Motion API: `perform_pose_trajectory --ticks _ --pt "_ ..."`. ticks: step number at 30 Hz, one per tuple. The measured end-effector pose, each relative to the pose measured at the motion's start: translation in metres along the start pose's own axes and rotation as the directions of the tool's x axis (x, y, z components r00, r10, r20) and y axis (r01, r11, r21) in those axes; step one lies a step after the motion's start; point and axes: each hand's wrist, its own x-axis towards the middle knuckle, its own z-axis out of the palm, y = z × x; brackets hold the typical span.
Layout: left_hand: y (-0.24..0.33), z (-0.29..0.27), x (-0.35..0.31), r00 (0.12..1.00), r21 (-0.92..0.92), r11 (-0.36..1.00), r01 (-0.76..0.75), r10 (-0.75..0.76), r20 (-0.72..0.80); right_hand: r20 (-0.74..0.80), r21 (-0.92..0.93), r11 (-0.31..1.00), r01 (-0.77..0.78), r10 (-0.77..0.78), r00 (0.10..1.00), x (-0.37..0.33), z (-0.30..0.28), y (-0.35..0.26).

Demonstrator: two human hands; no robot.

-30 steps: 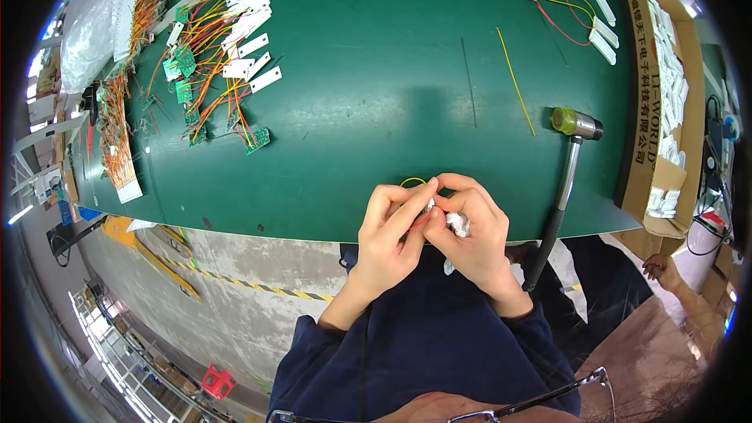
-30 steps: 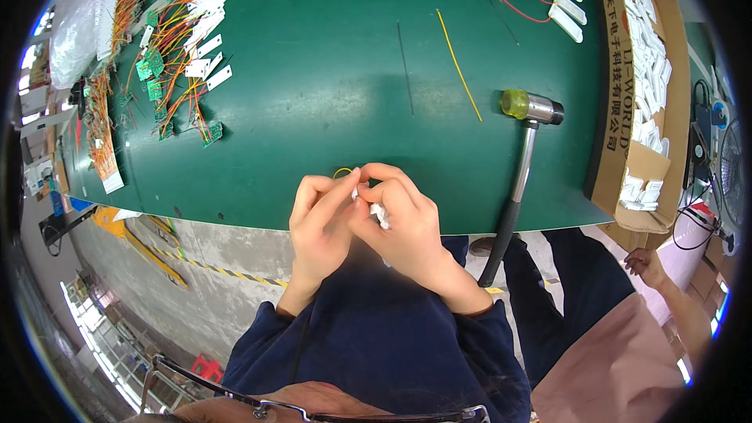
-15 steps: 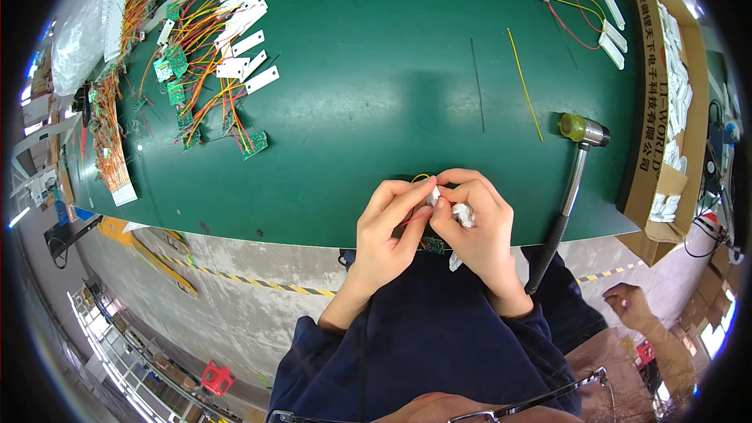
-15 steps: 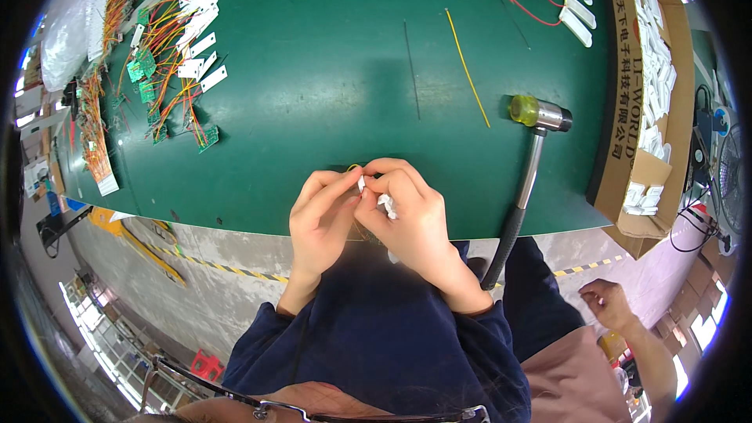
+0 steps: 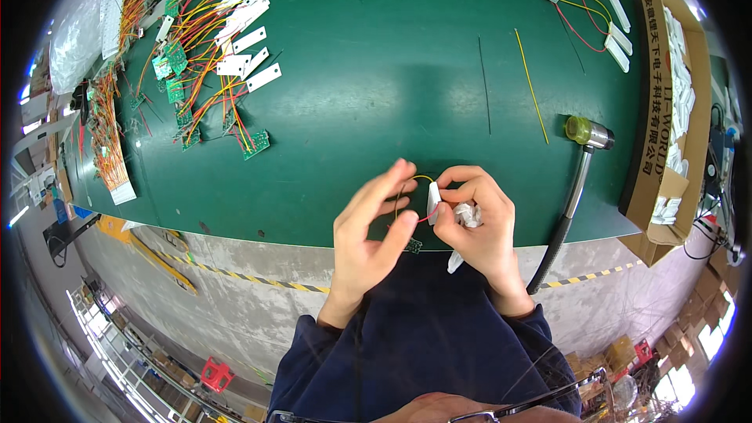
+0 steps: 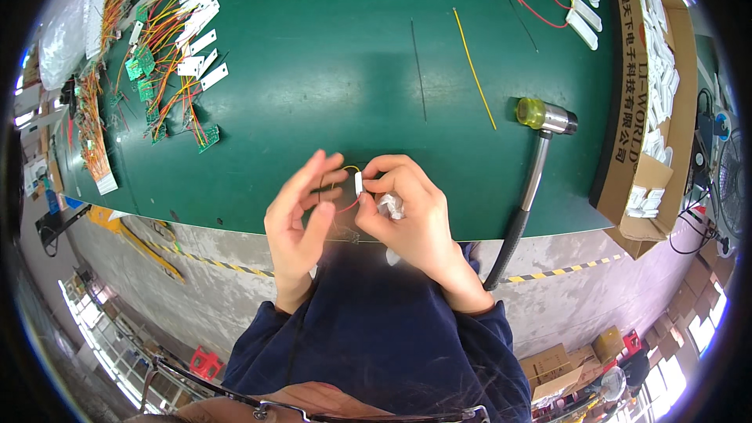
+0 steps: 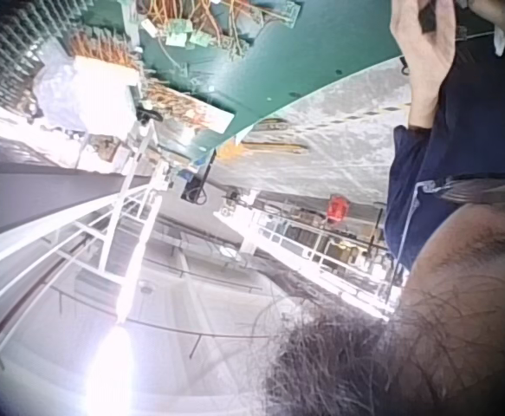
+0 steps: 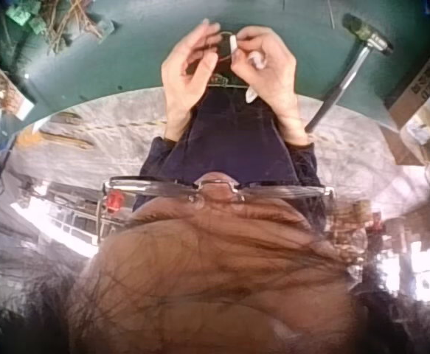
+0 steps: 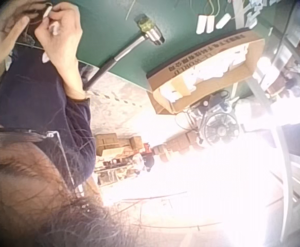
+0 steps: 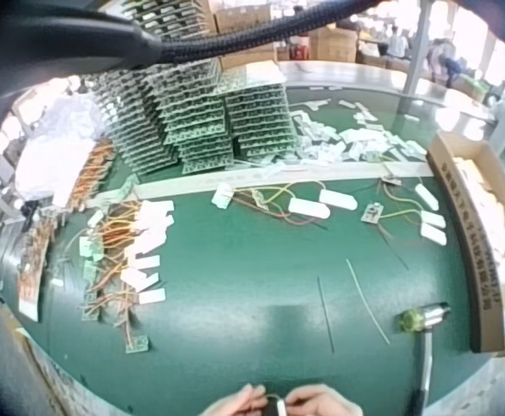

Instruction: The recorder is seen assembling small electronic components, specifically led drivers, by hammering a plastic casing onto the circuit board and wires.

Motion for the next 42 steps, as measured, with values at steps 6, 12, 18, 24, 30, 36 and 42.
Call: perform_pose_trajectory --ticks 6,12,18,24,30,36,42 --pt "0.010 -0.002 0.007 0.940 0.515 0.815 -0.268 0.338 -0.046 0.021 -0.061 0.994 0.085 -0.084 0.996 0.001 0.002 -0.002" --pt "0.010 -0.001 0.013 0.952 0.453 0.838 -0.305 0.275 0.133 0.082 -0.257 0.912 0.319 -0.308 0.948 -0.004 0.005 0.001" --pt "0.011 0.001 0.006 0.991 0.303 0.947 -0.103 0.073 0.110 0.135 -0.319 0.849 0.422 -0.400 0.907 -0.004 0.007 0.003" --pt "0.009 0.002 0.006 1.000 0.339 0.941 -0.014 0.003 0.031 0.213 -0.521 0.696 0.494 -0.455 0.865 -0.006 0.015 0.003" --pt "0.012 0.008 0.008 0.989 0.154 0.977 0.147 -0.139 -0.056 0.221 -0.575 0.659 0.485 -0.445 0.868 -0.004 0.019 0.001" --pt "-0.002 0.009 0.013 0.988 0.012 0.989 0.145 -0.144 -0.054 0.156 -0.559 0.747 0.360 -0.331 0.931 -0.003 0.021 -0.008" --pt "-0.014 0.005 0.022 0.967 -0.217 0.943 0.251 -0.255 0.008 0.287 -0.705 0.573 0.417 -0.307 0.908 0.002 0.023 -0.014"
